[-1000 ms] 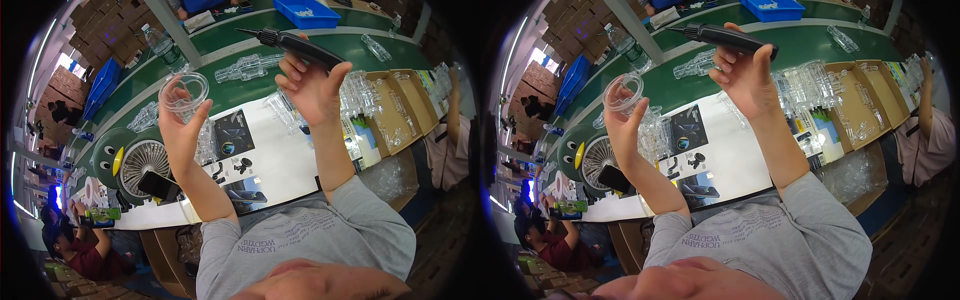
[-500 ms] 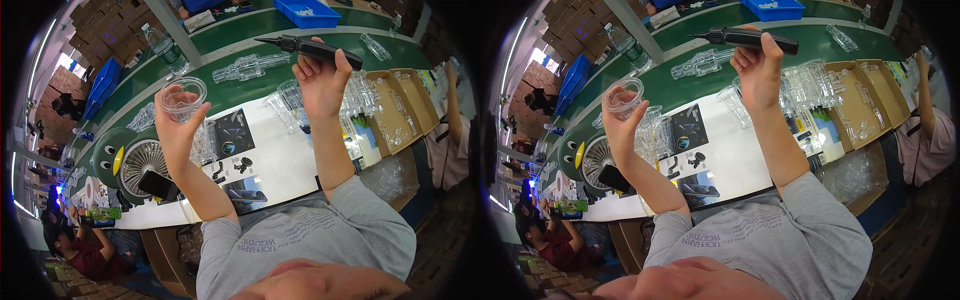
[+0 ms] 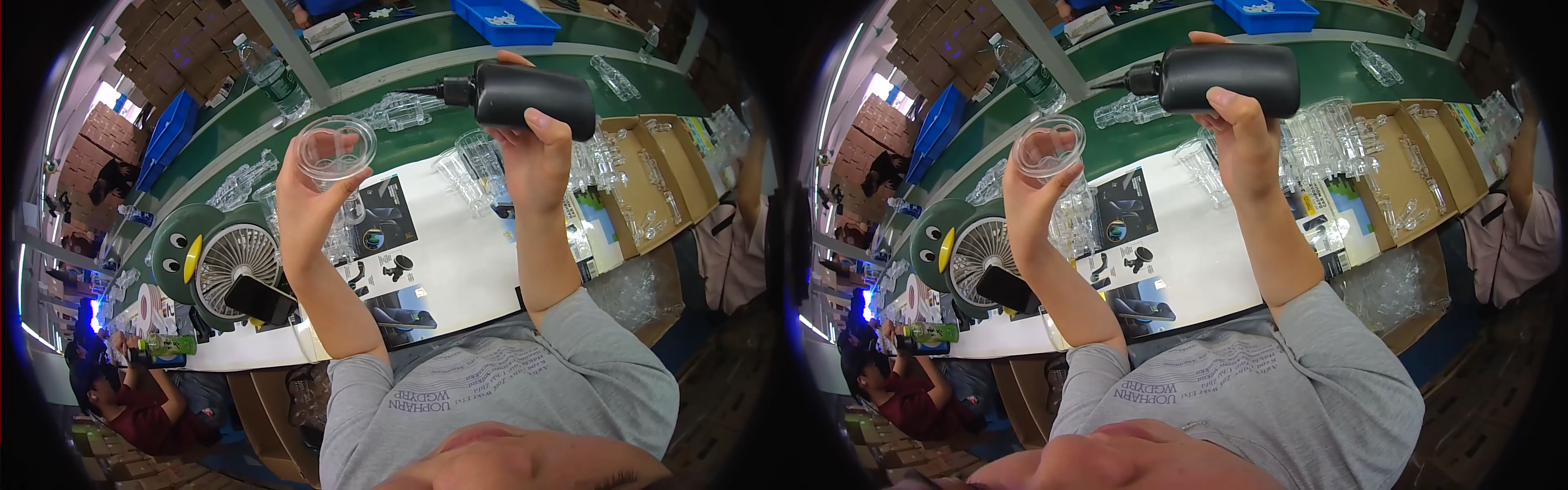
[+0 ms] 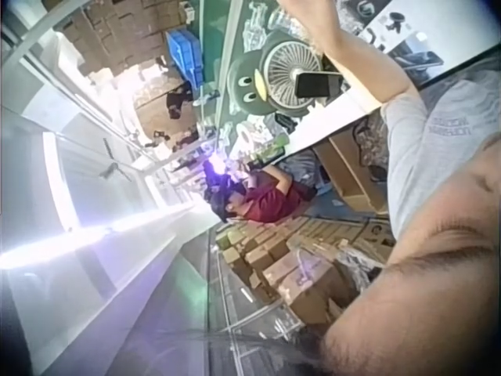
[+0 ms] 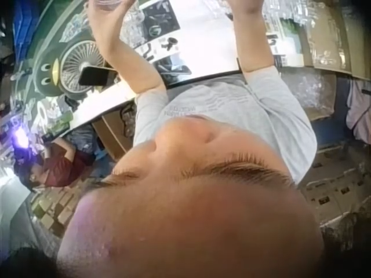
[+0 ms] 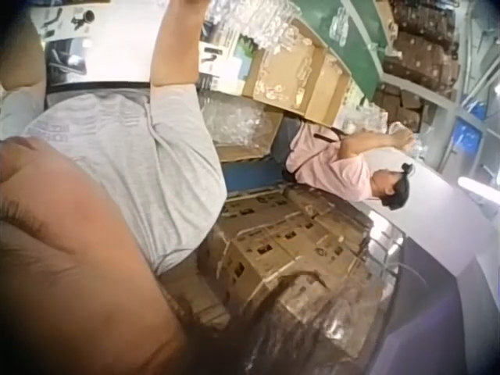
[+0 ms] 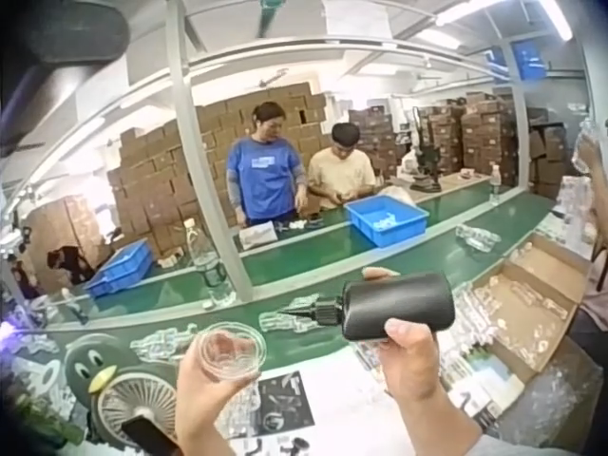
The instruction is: Applying liquid adhesive or sealant from a squeeze bottle to clear plastic components and assembling them.
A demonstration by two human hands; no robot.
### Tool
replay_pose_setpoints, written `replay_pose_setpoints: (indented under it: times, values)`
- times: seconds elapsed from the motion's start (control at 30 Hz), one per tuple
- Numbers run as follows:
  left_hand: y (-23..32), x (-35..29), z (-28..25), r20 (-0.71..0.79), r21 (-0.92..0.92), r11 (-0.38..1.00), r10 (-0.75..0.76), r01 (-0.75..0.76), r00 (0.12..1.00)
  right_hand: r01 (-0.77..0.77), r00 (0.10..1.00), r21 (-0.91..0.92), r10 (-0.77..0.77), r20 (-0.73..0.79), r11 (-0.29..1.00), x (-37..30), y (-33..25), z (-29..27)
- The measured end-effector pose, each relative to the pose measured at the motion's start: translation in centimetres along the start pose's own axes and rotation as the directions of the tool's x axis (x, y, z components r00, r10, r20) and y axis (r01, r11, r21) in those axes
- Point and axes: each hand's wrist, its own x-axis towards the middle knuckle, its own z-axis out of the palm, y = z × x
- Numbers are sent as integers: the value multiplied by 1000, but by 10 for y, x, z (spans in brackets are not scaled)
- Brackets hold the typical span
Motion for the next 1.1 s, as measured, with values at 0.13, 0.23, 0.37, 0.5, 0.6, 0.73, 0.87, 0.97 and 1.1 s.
replay_pose_setpoints:
  times: [0.13,0.23,0.37,0.5,0.6,0.73,0.87,0.97,1.1]
  values:
    - [1,1,4,48,256,966,18,-30,999,89,996,-46,-88,24,995,-4,-9,3]
    - [-4,0,6,57,214,973,72,-83,996,97,993,-180,-82,86,979,-6,-15,1]
    - [-8,2,12,15,15,995,99,-99,995,95,991,-204,-73,112,974,-9,-18,4]
    - [-9,2,12,-20,15,984,177,-177,984,151,987,-156,-139,81,976,-10,-14,5]
    - [-11,3,7,8,-84,972,221,-220,975,147,987,-156,-136,83,977,-10,-13,4]
    - [-6,2,10,-44,-84,983,162,-165,986,141,989,-147,-131,76,979,-9,-11,4]
    - [-9,3,6,-49,107,979,182,-176,982,163,986,-169,-156,55,972,-11,-13,5]
    - [-15,5,8,-171,-22,983,178,-184,969,141,990,-140,-137,43,980,-11,-13,9]
    - [-12,4,17,-227,29,980,198,-197,954,112,994,-84,-111,22,990,-12,-15,12]
